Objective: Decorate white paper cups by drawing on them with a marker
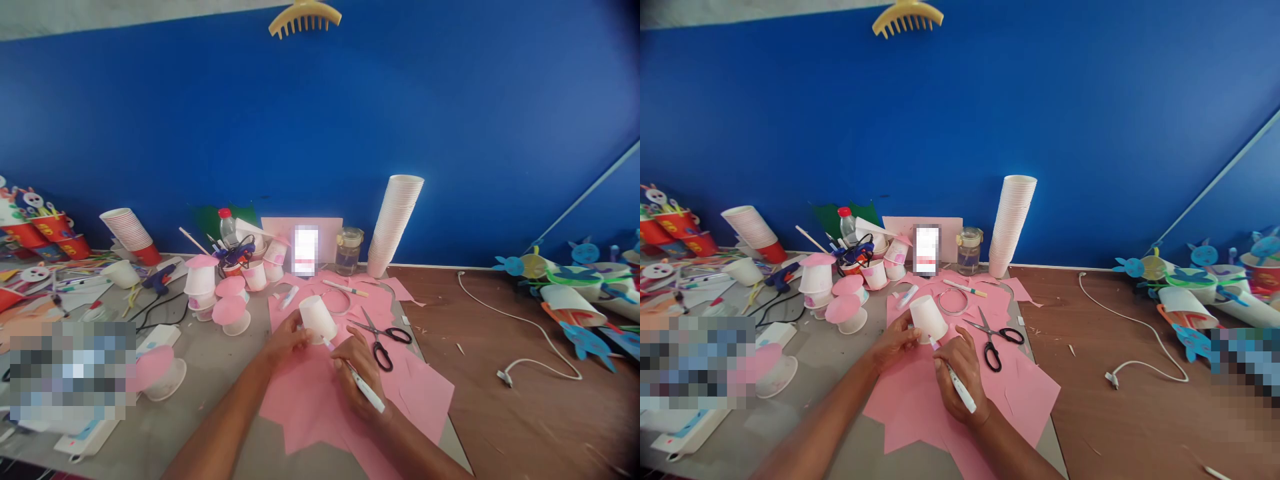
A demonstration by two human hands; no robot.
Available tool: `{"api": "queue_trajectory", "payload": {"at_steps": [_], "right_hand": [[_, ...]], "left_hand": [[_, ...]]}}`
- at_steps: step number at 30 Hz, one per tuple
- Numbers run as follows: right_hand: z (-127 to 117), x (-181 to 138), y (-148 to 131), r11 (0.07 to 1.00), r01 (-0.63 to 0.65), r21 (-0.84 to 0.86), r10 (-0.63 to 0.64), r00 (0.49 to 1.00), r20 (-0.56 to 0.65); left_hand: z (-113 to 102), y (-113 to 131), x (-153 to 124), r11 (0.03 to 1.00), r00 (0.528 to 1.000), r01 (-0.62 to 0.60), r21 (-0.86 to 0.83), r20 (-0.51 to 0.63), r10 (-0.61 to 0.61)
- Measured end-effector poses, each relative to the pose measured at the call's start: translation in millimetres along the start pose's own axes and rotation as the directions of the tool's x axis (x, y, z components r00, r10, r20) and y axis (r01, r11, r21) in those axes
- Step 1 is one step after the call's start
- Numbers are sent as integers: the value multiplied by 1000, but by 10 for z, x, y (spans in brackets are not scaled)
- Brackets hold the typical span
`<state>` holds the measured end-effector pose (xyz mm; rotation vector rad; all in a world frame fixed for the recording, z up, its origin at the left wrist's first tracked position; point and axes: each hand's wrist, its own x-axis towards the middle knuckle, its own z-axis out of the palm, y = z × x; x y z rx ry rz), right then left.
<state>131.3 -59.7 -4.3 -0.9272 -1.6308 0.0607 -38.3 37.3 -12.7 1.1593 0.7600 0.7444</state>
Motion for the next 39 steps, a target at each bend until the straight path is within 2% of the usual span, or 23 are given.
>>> {"api": "queue_trajectory", "payload": {"at_steps": [3, 8, 20, 25, 28, 35, 39], "right_hand": [[-3, 6, -17, 1000, 24, -6, -24, 1000, -7], [-47, 46, 28, 999, -35, -31, 32, 997, -75], [-19, 11, -9, 999, 30, -10, -30, 999, 19], [-61, 54, 39, 999, -19, -30, 17, 996, -87], [-76, 70, 78, 999, -32, -40, 28, 994, -106], [-41, 19, 33, 999, -31, -15, 31, 999, -36], [-18, -15, -18, 1000, 12, 19, -13, 999, 30]], "left_hand": [[4, 9, -4, 1000, 1000, 8, -9, -3, -8], [21, 46, -16, 1000, 1000, 18, -19, 4, -18], [2, 8, -1, 997, 1000, 6, -77, -24, -8], [0, 14, -5, 996, 1000, 9, -92, 8, -9], [-4, 11, -4, 996, 1000, 10, -84, 24, -8], [-10, 6, 1, 992, 1000, 8, -128, 4, -8], [-11, 9, 10, 988, 1000, -3, -156, 2, 3]]}}
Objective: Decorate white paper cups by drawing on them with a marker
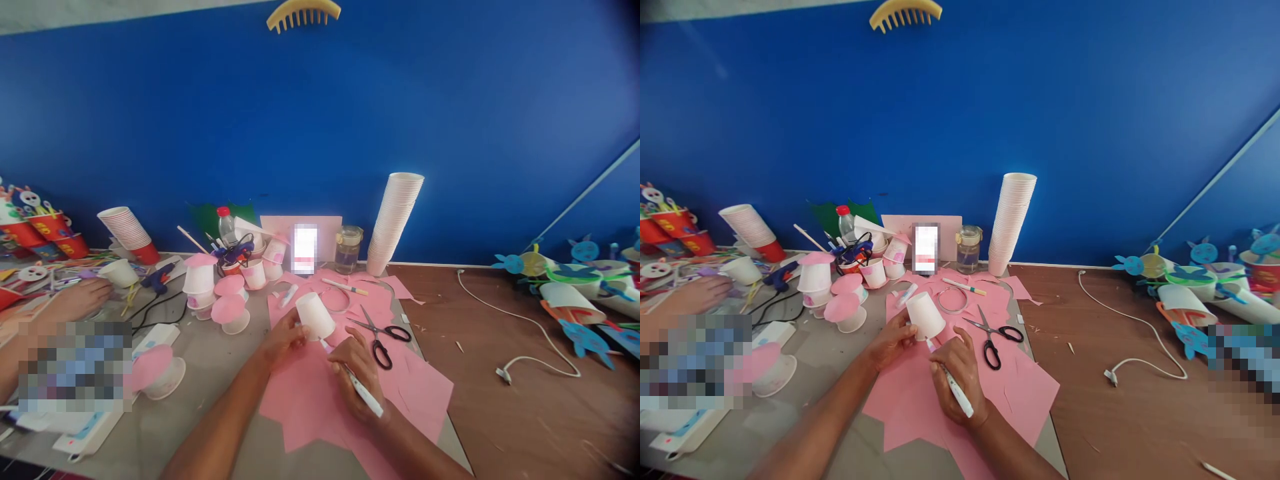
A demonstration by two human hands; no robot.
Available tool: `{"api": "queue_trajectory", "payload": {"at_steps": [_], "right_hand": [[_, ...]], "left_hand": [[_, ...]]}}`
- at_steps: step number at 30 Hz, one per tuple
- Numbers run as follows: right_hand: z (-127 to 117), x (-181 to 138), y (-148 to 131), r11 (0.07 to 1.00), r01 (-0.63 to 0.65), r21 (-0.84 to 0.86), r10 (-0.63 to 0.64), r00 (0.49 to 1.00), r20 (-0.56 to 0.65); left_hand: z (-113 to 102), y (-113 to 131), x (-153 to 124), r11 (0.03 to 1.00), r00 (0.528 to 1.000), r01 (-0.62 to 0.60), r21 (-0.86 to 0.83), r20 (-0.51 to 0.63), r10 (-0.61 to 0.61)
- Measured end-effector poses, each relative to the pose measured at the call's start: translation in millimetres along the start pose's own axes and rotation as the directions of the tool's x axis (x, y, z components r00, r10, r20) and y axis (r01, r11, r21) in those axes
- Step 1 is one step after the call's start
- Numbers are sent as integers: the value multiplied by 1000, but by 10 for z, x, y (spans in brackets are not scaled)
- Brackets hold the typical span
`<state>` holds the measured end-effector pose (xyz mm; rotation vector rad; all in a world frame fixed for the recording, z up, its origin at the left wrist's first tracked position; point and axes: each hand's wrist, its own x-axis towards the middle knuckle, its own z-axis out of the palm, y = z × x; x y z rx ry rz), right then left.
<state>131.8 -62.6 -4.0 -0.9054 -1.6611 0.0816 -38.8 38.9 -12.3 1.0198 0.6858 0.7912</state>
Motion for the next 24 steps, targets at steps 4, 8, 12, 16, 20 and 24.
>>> {"api": "queue_trajectory", "payload": {"at_steps": [4, 8, 12, 16, 20, 24], "right_hand": [[-27, 27, 22, 1000, -26, -11, 25, 997, -70], [-65, 75, 72, 997, -60, -40, 55, 990, -132], [-70, 83, 91, 998, -54, -38, 49, 991, -127], [-51, 51, 67, 999, -42, -34, 38, 993, -115], [-28, 22, 0, 1000, -20, -11, 19, 998, -51], [-27, 31, -17, 1000, -1, -9, 1, 999, -40]], "left_hand": [[-6, 1, 4, 1000, 1000, 9, -2, -4, -9], [-13, 1, -2, 1000, 1000, 15, -20, 23, -14], [-1, 10, -14, 1000, 998, 20, -19, 60, -19], [18, 29, -19, 999, 999, 20, -36, 36, -19], [13, 36, -19, 999, 1000, -11, -45, 12, 12], [2, 32, -18, 999, 999, -27, -45, 19, 28]]}}
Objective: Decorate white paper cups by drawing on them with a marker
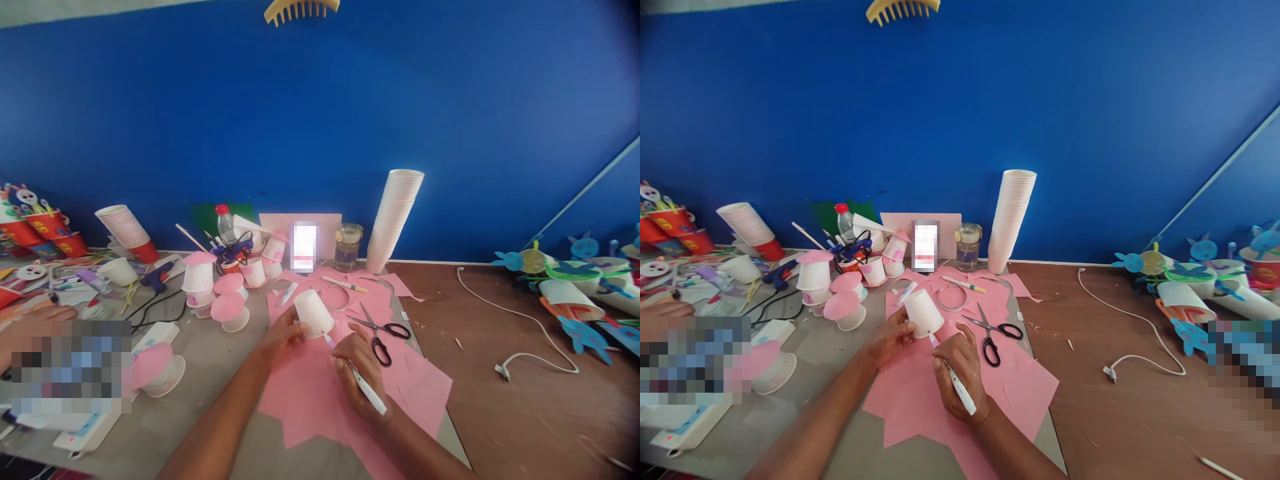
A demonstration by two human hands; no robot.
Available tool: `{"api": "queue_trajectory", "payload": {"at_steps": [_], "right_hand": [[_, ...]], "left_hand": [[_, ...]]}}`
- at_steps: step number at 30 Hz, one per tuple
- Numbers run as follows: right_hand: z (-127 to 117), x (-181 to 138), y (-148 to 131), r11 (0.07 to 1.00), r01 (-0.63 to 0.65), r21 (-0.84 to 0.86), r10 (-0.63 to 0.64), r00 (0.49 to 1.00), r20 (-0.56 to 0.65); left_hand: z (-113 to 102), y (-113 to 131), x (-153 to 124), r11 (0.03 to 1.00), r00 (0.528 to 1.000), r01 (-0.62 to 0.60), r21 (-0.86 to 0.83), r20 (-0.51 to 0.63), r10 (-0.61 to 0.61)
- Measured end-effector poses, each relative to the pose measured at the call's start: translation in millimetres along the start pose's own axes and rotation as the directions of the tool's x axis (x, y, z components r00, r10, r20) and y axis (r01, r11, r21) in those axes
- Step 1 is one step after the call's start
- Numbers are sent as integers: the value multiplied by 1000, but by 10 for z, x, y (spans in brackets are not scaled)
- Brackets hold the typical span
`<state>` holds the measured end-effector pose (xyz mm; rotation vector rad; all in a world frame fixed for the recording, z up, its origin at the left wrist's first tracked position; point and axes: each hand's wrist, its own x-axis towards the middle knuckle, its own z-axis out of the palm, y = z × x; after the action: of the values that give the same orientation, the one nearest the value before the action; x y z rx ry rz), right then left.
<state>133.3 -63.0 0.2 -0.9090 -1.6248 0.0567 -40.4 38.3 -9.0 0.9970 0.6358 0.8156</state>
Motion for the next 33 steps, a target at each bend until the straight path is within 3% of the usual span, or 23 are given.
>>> {"api": "queue_trajectory", "payload": {"at_steps": [6, 17, 24, 33], "right_hand": [[-21, 24, 81, 997, -48, -53, 44, 996, -80], [22, -8, -34, 1000, 10, -22, -9, 1000, 18], [-23, 38, 77, 996, -56, -75, 49, 995, -91], [11, -8, -28, 999, -37, 16, 37, 999, -8]], "left_hand": [[-1, -1, 13, 1000, 1000, 30, -7, -9, -30], [-4, 3, 3, 1000, 1000, -10, 4, -6, 10], [-23, -13, 15, 1000, 1000, 24, -13, -11, -24], [11, 8, 4, 1000, 999, -5, -18, -41, 4]]}}
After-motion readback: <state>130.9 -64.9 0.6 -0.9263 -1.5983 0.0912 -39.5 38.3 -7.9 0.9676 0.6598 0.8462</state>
